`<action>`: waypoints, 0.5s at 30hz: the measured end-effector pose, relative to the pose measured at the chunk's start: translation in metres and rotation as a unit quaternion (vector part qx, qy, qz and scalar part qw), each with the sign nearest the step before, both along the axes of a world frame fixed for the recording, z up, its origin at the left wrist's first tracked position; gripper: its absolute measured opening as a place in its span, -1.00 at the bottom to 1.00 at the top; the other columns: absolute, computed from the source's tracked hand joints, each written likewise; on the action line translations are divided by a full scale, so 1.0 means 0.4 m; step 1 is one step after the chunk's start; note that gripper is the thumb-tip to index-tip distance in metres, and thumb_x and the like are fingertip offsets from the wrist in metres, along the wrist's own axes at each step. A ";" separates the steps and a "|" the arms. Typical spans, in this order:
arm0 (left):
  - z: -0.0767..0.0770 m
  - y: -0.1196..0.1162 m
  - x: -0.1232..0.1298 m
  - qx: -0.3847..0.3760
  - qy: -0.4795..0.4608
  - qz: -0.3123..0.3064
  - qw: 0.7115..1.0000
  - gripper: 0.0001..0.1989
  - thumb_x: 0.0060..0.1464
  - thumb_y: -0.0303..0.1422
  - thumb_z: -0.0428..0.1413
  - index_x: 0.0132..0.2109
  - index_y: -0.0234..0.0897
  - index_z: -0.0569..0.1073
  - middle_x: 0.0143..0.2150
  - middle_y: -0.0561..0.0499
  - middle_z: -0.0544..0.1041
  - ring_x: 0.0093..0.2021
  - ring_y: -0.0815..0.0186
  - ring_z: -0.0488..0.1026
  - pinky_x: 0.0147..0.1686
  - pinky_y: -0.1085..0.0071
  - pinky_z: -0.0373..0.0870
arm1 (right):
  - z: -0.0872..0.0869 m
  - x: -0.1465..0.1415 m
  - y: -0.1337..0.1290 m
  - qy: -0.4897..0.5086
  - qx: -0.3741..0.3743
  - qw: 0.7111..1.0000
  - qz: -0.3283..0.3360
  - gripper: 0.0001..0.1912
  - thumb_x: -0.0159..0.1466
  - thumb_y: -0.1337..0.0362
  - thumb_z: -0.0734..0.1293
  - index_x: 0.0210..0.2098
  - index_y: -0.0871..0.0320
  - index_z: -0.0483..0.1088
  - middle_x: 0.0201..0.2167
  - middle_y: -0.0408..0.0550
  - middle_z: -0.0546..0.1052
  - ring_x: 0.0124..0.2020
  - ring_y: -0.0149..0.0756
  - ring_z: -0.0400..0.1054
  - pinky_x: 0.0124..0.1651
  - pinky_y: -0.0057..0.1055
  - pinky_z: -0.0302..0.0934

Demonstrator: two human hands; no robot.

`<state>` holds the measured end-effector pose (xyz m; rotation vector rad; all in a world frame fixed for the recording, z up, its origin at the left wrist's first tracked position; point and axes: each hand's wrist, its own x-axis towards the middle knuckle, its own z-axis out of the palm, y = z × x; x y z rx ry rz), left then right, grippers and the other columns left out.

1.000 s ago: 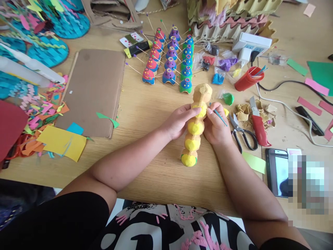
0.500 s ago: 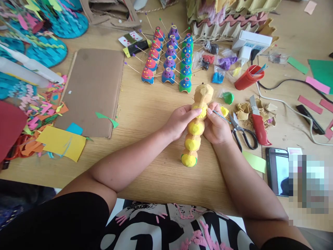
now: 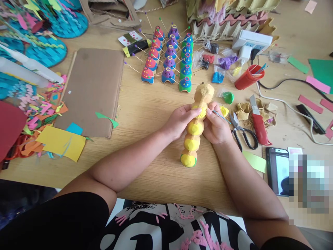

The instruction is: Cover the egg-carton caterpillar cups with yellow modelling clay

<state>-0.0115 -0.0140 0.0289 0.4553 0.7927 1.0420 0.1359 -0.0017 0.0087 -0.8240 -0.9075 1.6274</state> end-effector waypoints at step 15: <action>-0.005 0.003 0.003 0.007 -0.003 0.015 1.000 -0.71 0.08 -0.15 0.45 -0.31 -0.18 0.54 -0.44 0.06 0.55 -0.32 0.24 0.54 -0.19 0.30 0.43 | 0.006 -0.016 -0.007 0.017 -0.014 1.000 -0.013 -0.49 0.10 0.03 0.69 -0.34 -0.01 0.29 -0.37 -0.28 0.42 -0.33 -0.39 0.38 -0.24 -0.40 0.41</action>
